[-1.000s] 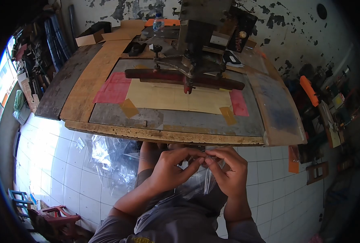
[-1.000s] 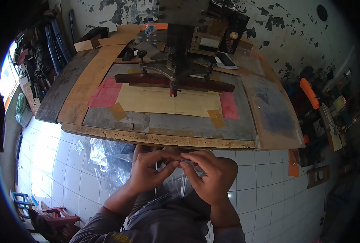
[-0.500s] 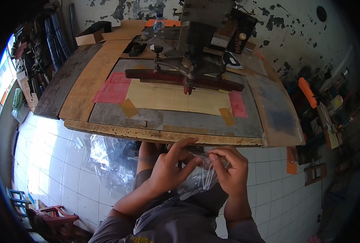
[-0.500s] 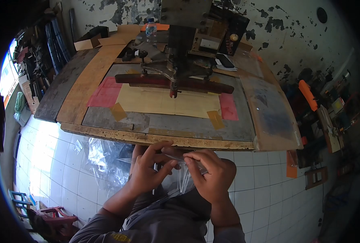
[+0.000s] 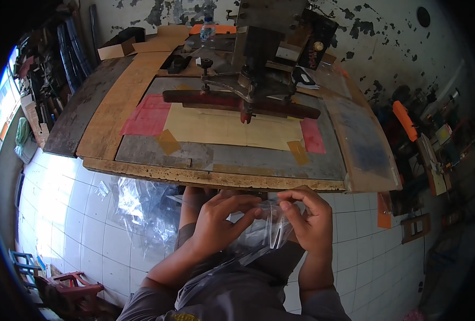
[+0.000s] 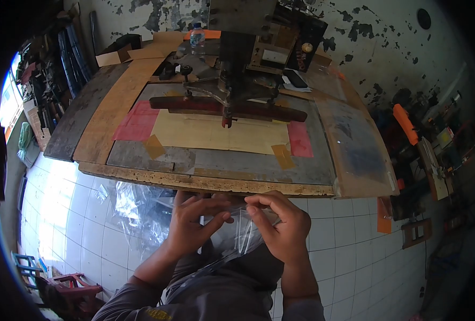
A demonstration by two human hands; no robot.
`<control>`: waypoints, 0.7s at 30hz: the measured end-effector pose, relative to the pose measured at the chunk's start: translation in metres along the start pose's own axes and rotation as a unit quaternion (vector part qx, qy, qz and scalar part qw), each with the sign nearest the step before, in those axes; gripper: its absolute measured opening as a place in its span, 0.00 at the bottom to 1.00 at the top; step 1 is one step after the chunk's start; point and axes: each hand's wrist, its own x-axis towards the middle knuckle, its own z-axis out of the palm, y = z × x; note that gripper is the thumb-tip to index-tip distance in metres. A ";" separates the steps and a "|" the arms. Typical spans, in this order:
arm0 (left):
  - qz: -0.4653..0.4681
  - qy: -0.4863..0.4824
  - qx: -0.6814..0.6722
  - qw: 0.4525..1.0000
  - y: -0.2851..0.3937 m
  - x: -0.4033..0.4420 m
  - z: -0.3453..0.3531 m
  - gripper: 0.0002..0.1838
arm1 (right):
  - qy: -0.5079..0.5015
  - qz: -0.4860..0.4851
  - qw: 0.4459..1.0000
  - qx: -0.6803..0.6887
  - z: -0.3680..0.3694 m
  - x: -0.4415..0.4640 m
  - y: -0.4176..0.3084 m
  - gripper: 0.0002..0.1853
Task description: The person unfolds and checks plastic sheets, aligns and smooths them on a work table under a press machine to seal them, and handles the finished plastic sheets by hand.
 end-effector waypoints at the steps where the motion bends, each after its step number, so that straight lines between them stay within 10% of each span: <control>1: 0.004 0.002 0.005 1.000 0.000 0.000 0.000 0.14 | -0.009 0.000 1.000 0.002 -0.002 0.000 -0.001 0.06; 21: 0.054 0.020 0.013 0.998 -0.003 -0.003 0.007 0.20 | -0.037 -0.008 0.993 0.110 -0.011 0.001 0.003 0.05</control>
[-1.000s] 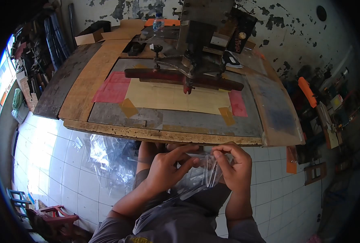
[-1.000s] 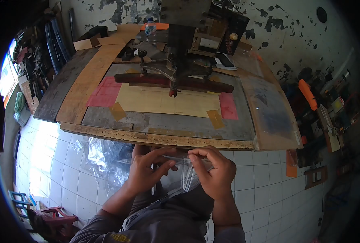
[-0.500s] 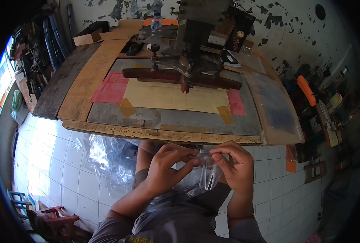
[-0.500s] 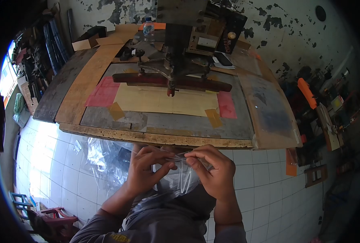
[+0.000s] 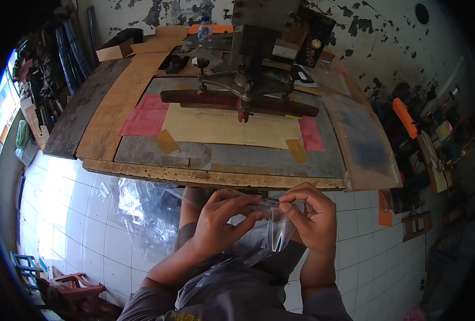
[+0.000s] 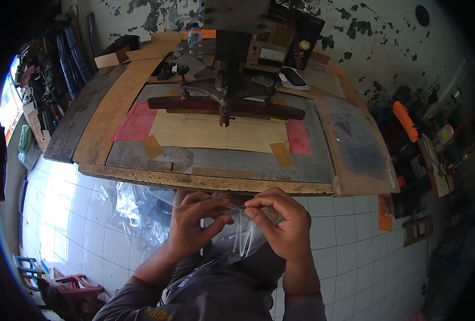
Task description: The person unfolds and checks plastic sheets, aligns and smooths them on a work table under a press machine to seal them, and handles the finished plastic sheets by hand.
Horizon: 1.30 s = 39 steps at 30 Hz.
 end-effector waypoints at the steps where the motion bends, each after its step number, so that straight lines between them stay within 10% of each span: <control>1: 0.001 0.000 0.003 1.000 0.000 0.000 0.000 0.21 | 0.000 0.001 1.000 0.002 0.000 0.000 0.000 0.05; 30: -0.106 -0.029 0.149 0.983 -0.042 -0.002 -0.068 0.14 | 0.161 -0.070 0.984 -0.022 -0.082 -0.010 0.019 0.07; 36: -0.060 0.049 -0.039 0.996 -0.059 0.007 -0.061 0.09 | 0.215 -0.010 0.976 0.031 -0.096 -0.002 0.034 0.09; 39: -0.248 -0.012 -0.214 0.945 -0.055 0.006 -0.065 0.07 | 0.224 0.035 0.972 0.058 -0.096 0.005 0.051 0.09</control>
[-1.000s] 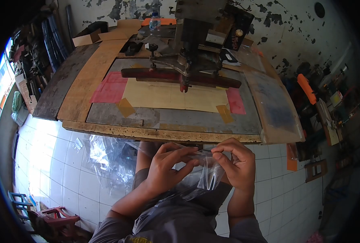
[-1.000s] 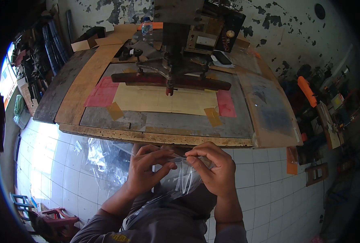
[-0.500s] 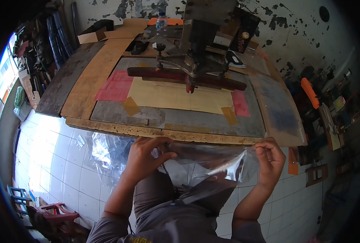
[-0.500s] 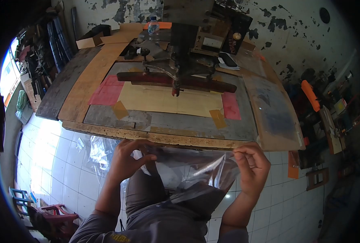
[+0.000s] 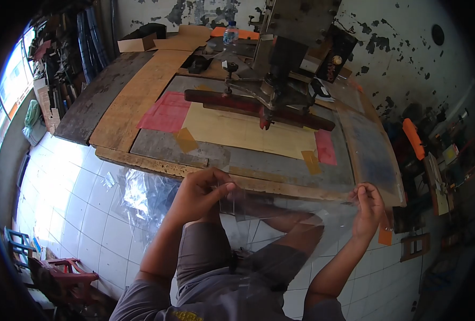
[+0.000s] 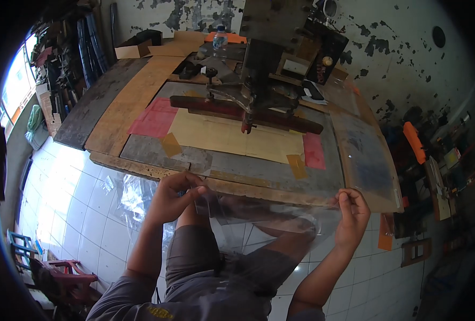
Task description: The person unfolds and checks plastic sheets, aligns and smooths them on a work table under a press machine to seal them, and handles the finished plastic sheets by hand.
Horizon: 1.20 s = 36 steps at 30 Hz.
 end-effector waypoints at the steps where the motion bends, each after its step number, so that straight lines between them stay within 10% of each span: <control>1: 0.003 0.008 0.011 1.000 0.002 0.000 0.000 0.08 | -0.006 0.014 1.000 0.004 0.000 0.002 0.004 0.09; 17: 0.045 0.015 0.085 0.995 0.044 0.010 -0.004 0.12 | -0.057 0.185 0.980 0.049 0.005 -0.020 0.055 0.09; 21: 0.122 -0.004 0.142 0.982 0.064 0.014 -0.009 0.10 | -0.321 0.189 0.917 -0.143 -0.010 -0.026 0.051 0.15; 24: 0.213 -0.101 0.201 0.951 0.078 0.029 -0.008 0.08 | -0.399 -0.033 0.896 -0.194 0.028 -0.028 0.005 0.28; 30: 0.220 -0.268 0.262 0.901 0.080 0.067 0.030 0.12 | -0.345 -0.101 0.932 0.043 0.110 -0.023 0.012 0.31; 33: 0.092 -0.179 0.276 0.940 0.077 0.071 0.036 0.16 | -0.333 0.031 0.941 0.045 0.125 -0.015 0.021 0.23; 36: 0.180 -0.044 0.230 0.955 0.045 0.078 0.034 0.17 | -0.201 0.079 0.966 0.139 0.143 0.000 0.054 0.14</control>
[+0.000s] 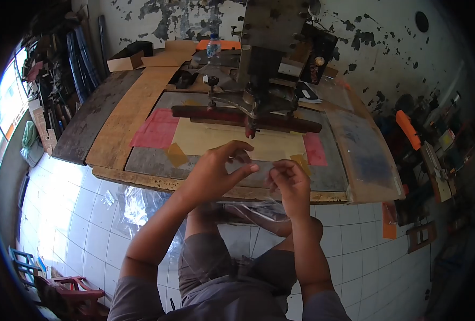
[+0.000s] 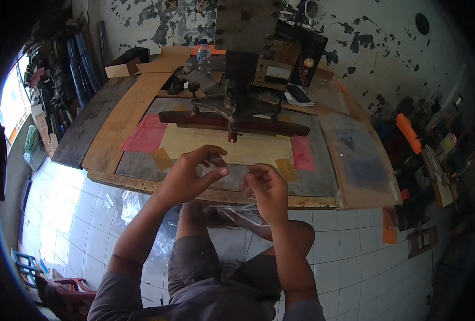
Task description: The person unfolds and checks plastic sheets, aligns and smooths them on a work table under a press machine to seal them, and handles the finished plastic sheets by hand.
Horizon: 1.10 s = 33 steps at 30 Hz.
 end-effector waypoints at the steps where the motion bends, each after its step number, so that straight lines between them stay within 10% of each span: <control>1: 0.000 0.014 -0.010 1.000 -0.007 0.001 0.004 0.18 | 0.027 0.017 0.997 0.064 0.005 0.005 -0.001 0.08; 7: -0.055 0.022 -0.068 0.996 -0.069 0.004 0.040 0.15 | -0.009 0.085 0.996 0.028 0.000 0.033 0.037 0.06; 10: -0.056 0.002 -0.042 0.998 -0.076 0.009 0.041 0.11 | -0.078 -0.143 0.942 -0.293 -0.031 0.057 0.047 0.05; 19: 0.013 0.082 0.047 0.995 -0.045 -0.015 0.034 0.19 | -0.022 0.077 0.997 0.010 -0.053 0.018 0.008 0.07; 25: 0.150 0.135 0.112 0.973 -0.051 -0.159 0.058 0.35 | -0.077 -0.161 0.930 0.321 -0.107 -0.098 -0.058 0.07; 28: 0.078 -0.122 0.144 0.979 -0.025 -0.192 0.075 0.37 | -0.099 -0.193 0.884 0.415 -0.098 -0.116 -0.096 0.05; 33: 0.043 -0.074 0.223 0.971 -0.075 -0.205 0.089 0.20 | -0.220 -0.138 0.904 0.338 -0.078 -0.119 -0.086 0.06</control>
